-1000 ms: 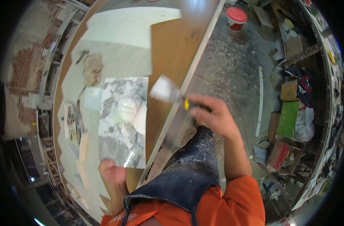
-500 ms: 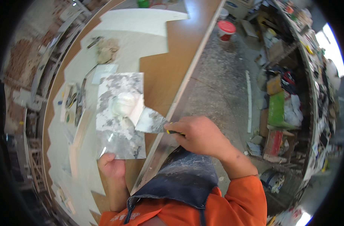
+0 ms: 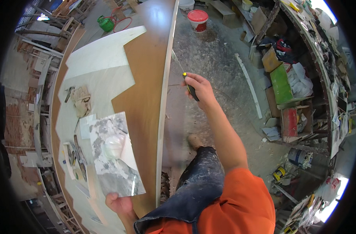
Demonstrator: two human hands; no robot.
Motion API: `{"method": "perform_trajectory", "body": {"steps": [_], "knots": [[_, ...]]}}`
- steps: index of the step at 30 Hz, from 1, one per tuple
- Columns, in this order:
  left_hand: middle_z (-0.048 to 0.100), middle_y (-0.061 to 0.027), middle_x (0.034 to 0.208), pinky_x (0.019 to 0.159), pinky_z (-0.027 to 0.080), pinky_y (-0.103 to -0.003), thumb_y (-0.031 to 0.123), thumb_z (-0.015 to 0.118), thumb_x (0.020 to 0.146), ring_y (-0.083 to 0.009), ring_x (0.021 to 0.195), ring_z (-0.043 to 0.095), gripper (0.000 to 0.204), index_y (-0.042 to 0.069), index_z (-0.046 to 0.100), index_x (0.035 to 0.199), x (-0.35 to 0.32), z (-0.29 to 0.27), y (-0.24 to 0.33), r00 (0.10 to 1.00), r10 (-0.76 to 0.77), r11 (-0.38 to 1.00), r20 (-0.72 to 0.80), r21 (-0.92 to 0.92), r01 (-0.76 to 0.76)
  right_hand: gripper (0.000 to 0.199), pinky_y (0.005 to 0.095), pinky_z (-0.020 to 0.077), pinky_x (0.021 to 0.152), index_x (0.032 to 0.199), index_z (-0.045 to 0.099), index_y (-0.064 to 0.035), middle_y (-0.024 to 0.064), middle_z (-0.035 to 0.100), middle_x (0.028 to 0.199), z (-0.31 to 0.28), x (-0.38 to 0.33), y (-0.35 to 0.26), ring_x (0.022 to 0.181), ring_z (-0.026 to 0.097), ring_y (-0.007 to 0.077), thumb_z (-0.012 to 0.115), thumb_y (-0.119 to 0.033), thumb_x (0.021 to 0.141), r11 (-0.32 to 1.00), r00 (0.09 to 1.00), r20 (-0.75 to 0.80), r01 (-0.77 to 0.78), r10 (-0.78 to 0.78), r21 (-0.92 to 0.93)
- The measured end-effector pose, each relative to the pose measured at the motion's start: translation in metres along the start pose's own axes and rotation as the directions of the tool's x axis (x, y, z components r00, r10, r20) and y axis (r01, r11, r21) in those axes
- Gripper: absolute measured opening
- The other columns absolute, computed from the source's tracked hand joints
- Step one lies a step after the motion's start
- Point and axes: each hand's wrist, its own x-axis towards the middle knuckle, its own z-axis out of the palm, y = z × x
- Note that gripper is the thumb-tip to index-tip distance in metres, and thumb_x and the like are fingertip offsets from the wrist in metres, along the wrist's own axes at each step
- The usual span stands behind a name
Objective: The person scoops white filler from a red bucket onto a metal hawk and uses a putty knife to apply it along the edges of a large wooden panel. They repeatedly load the knife and smooth the filler into seams and joints on the panel's surface.
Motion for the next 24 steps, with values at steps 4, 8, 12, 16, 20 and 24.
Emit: {"method": "perform_trajectory", "body": {"steps": [4,8,12,16,20,24], "knots": [[0.050,-0.0168,0.147,0.118,0.036,-0.057,0.002,0.052,0.063,-0.0392,0.139,0.045,0.089,0.001,0.039,0.151,0.004,0.013,-0.004,0.997,-0.010,0.998,-0.073,0.054,0.014,0.040,0.0255,0.0464,0.052,0.132,0.061,0.0005,0.0091,0.071,0.095,0.004,0.051,0.011,0.064,0.062,0.0120,0.066,-0.020,0.098,0.999,0.999,-0.050,0.000,0.003,0.052],[0.051,-0.0158,0.147,0.117,0.037,-0.057,0.002,0.054,0.065,-0.0384,0.138,0.045,0.087,0.002,0.040,0.151,0.011,0.019,-0.005,0.995,-0.028,0.995,-0.098,0.096,0.037,0.039,0.0248,0.0465,0.051,0.132,0.061,-0.0008,0.0088,0.072,0.096,0.005,0.084,0.017,0.064,0.063,0.0119,0.065,-0.019,0.098,1.000,0.995,-0.103,-0.009,0.009,0.009],[0.050,-0.0155,0.149,0.117,0.036,-0.058,0.002,0.056,0.066,-0.0381,0.140,0.044,0.088,0.004,0.039,0.152,0.013,0.020,-0.008,0.997,-0.008,0.995,-0.083,0.102,0.017,0.040,0.0248,0.0466,0.051,0.132,0.062,-0.0004,0.0077,0.072,0.095,0.007,0.103,0.017,0.064,0.062,0.0112,0.067,-0.019,0.097,0.997,0.992,-0.120,0.024,-0.033,-0.075],[0.051,-0.0157,0.148,0.117,0.036,-0.058,0.003,0.056,0.065,-0.0384,0.139,0.045,0.088,0.004,0.039,0.152,0.018,0.024,-0.011,0.995,-0.027,0.993,-0.098,0.111,0.038,0.042,0.0246,0.0454,0.051,0.132,0.062,0.0013,0.0058,0.072,0.094,0.011,0.116,0.020,0.062,0.059,0.0097,0.067,-0.018,0.095,0.987,0.986,-0.153,0.038,-0.062,-0.153],[0.051,-0.0163,0.148,0.117,0.036,-0.058,0.003,0.056,0.065,-0.0396,0.138,0.045,0.089,0.003,0.038,0.152,0.019,0.024,-0.013,0.994,-0.004,0.995,-0.113,0.098,0.015,0.043,0.0243,0.0437,0.050,0.132,0.063,0.0027,0.0051,0.071,0.093,0.015,0.104,0.028,0.060,0.058,0.0086,0.067,-0.016,0.094,0.974,0.982,-0.184,0.003,-0.046,-0.226],[0.051,-0.0168,0.148,0.117,0.035,-0.058,0.003,0.057,0.065,-0.0405,0.138,0.045,0.090,0.003,0.038,0.152,0.026,0.020,-0.014,0.994,-0.014,0.994,-0.109,0.102,0.026,0.043,0.0240,0.0427,0.049,0.132,0.063,0.0023,0.0048,0.071,0.093,0.008,0.087,0.044,0.060,0.058,0.0081,0.067,-0.015,0.093,0.957,0.979,-0.198,-0.010,-0.050,-0.292]]}}
